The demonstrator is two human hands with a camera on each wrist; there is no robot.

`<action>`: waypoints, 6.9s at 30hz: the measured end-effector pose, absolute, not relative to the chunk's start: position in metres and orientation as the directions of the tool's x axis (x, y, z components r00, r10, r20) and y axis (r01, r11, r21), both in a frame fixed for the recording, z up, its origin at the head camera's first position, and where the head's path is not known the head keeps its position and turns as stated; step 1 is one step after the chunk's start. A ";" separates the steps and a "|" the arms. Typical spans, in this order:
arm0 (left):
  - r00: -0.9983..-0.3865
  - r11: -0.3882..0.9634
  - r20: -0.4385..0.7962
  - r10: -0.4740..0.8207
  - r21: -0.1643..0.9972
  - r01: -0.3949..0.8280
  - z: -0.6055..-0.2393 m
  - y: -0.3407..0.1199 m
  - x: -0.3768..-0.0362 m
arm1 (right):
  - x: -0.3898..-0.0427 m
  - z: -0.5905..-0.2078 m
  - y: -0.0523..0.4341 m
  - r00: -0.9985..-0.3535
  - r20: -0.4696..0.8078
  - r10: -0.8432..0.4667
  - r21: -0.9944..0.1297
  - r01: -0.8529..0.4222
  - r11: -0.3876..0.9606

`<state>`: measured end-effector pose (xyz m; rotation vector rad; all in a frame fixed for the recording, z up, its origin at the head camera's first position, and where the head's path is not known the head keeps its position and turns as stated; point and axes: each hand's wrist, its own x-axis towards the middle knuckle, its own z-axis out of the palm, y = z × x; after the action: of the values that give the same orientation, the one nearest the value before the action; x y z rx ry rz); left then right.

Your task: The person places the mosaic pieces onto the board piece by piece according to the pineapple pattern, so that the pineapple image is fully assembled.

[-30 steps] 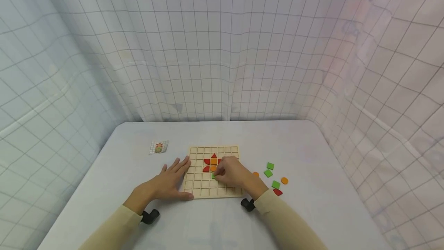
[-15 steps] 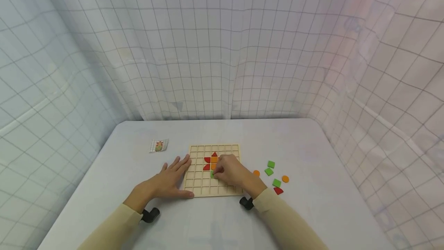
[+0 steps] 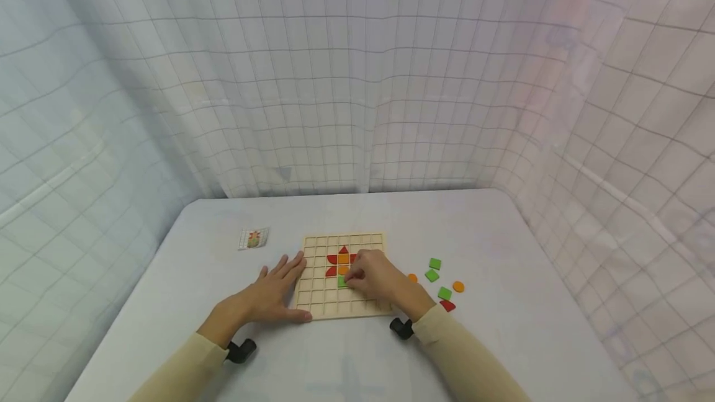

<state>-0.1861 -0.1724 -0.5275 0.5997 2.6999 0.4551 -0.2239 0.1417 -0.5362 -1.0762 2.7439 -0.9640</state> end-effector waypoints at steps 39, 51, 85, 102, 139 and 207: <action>-0.850 0.846 -0.257 0.460 0.416 0.333 -0.528 -0.175 -0.185 | -0.191 -0.546 0.251 -0.779 0.113 -0.617 -0.554 -0.565 0.612; -0.846 0.838 -0.255 0.469 0.431 0.335 -0.524 -0.175 -0.183 | -0.192 -0.547 0.251 -0.783 0.126 -0.610 -0.548 -0.567 0.615; -0.851 0.845 -0.261 0.455 0.426 0.322 -0.523 -0.173 -0.183 | -0.203 -0.535 0.207 -0.776 0.188 -0.602 -0.544 -0.593 0.594; -0.851 0.852 -0.273 0.448 0.418 0.314 -0.523 -0.174 -0.182 | -0.215 -0.539 0.172 -0.787 0.154 -0.598 -0.563 -0.567 0.601; -0.852 0.857 -0.282 0.440 0.415 0.305 -0.527 -0.173 -0.185 | -0.223 -0.552 0.155 -0.743 0.246 -0.622 -0.555 -0.634 0.538; -0.858 0.859 -0.287 0.427 0.425 0.286 -0.532 -0.177 -0.185 | -0.176 -0.549 0.354 -0.957 0.066 -0.283 -0.538 -0.273 0.798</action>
<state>-0.1847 -0.1772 -0.5324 0.5300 2.6586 0.5260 -0.1762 0.3540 -0.5485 -0.4578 2.9614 -0.8813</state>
